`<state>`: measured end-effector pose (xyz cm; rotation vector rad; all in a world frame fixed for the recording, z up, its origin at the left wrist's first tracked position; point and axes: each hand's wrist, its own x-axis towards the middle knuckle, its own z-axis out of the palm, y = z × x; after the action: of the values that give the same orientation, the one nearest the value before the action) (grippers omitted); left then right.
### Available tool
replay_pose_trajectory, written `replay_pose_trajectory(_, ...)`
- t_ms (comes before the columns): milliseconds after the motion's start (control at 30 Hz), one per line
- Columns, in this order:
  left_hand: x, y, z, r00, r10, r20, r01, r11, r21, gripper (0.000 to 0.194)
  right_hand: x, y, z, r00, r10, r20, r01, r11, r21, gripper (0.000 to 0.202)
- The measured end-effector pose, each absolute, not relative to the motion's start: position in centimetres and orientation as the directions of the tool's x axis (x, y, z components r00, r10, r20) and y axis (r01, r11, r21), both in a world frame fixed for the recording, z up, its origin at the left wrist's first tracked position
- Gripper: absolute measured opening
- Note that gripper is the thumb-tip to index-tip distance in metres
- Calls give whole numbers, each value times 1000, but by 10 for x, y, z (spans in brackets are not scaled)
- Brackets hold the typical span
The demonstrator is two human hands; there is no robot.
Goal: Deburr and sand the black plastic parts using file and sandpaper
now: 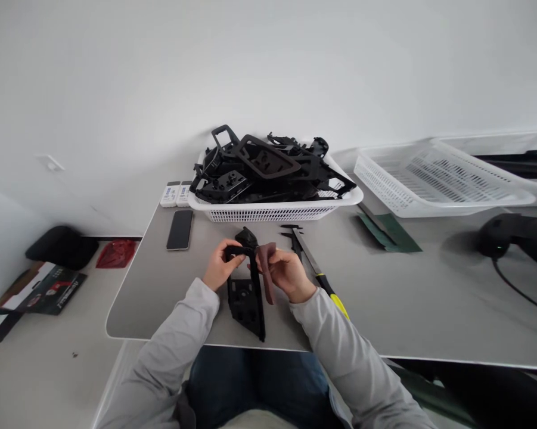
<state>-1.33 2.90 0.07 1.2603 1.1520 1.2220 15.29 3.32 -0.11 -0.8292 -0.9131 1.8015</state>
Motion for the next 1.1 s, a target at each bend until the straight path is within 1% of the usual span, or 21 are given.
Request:
replay_pose_trajectory(67,-13,28,0,17,997,75,48,-76,996,23,153,32,-1,-327,940,-97,-443,-243,-863,11)
replay_pose_trajectory(133,-14,26,0,19,994,111,99,-113,989,21,152,31,-1,-312,947,-77,-453,-219,-864,10)
replay_pose_trajectory(200,-16,25,-1,53,983,175,122,-181,976,19,151,31,-2,-296,950,-95,-463,-230,-856,10)
replay_pose_trajectory(300,-19,23,-1,104,959,264,81,-273,959,17,149,29,-2,-294,941,-168,-476,-296,-828,16)
replay_pose_trajectory(367,-20,23,0,93,961,261,70,-268,961,17,148,28,-1,-299,931,-209,-488,-337,-805,18)
replay_pose_trajectory(467,-21,25,0,53,974,218,132,-223,966,16,147,27,1,-300,928,-221,-516,-353,-780,19)
replay_pose_trajectory(600,-24,29,2,30,968,248,217,-249,944,17,147,26,3,-307,928,-210,-548,-353,-758,19)
replay_pose_trajectory(800,-30,31,6,149,925,350,295,-379,877,13,148,26,1,-348,916,-199,-556,-372,-743,20)
replay_pose_trajectory(1100,-32,30,1,210,863,459,462,-501,732,11,148,26,1,-314,926,-208,-568,-359,-741,18)
